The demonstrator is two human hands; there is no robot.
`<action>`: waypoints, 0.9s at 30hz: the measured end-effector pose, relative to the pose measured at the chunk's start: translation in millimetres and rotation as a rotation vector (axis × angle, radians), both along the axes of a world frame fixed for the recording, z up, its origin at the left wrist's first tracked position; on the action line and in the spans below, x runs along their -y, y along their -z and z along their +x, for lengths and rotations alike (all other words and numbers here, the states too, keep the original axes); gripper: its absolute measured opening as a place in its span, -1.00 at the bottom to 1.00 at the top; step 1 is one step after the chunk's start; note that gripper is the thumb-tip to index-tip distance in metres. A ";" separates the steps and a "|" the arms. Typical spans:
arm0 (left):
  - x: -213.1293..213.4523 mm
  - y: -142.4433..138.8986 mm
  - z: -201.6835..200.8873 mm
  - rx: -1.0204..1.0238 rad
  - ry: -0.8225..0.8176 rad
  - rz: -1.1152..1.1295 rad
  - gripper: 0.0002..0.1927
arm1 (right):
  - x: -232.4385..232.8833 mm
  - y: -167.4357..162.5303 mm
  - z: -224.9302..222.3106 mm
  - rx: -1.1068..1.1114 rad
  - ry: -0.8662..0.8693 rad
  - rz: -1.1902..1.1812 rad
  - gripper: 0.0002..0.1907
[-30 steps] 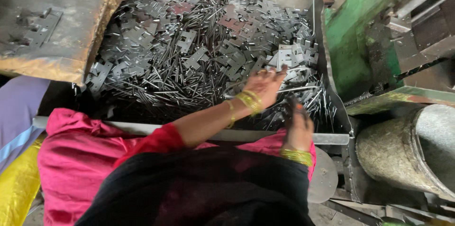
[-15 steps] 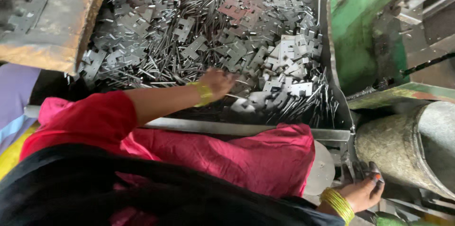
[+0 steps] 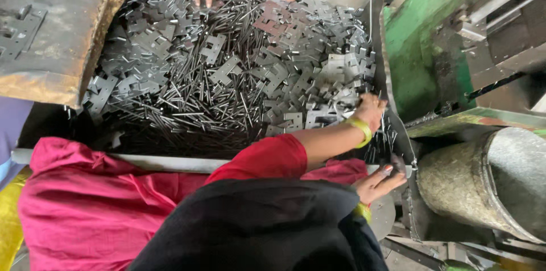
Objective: The person inserts metal rods into rectangular metal plates and places the assembled units into a bin. The person handles the parts by hand, repeatedly picking up plates and rods, inserting them, and depositing the finished assemblies.
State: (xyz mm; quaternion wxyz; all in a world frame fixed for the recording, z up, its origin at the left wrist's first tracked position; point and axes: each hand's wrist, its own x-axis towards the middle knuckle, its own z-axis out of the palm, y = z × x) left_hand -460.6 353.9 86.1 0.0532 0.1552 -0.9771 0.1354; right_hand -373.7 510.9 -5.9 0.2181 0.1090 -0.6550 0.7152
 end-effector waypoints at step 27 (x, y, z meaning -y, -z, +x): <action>137.0 88.0 187.5 -0.137 0.033 0.439 -0.64 | 2.4 21.1 -27.9 -0.060 0.258 -0.020 -0.52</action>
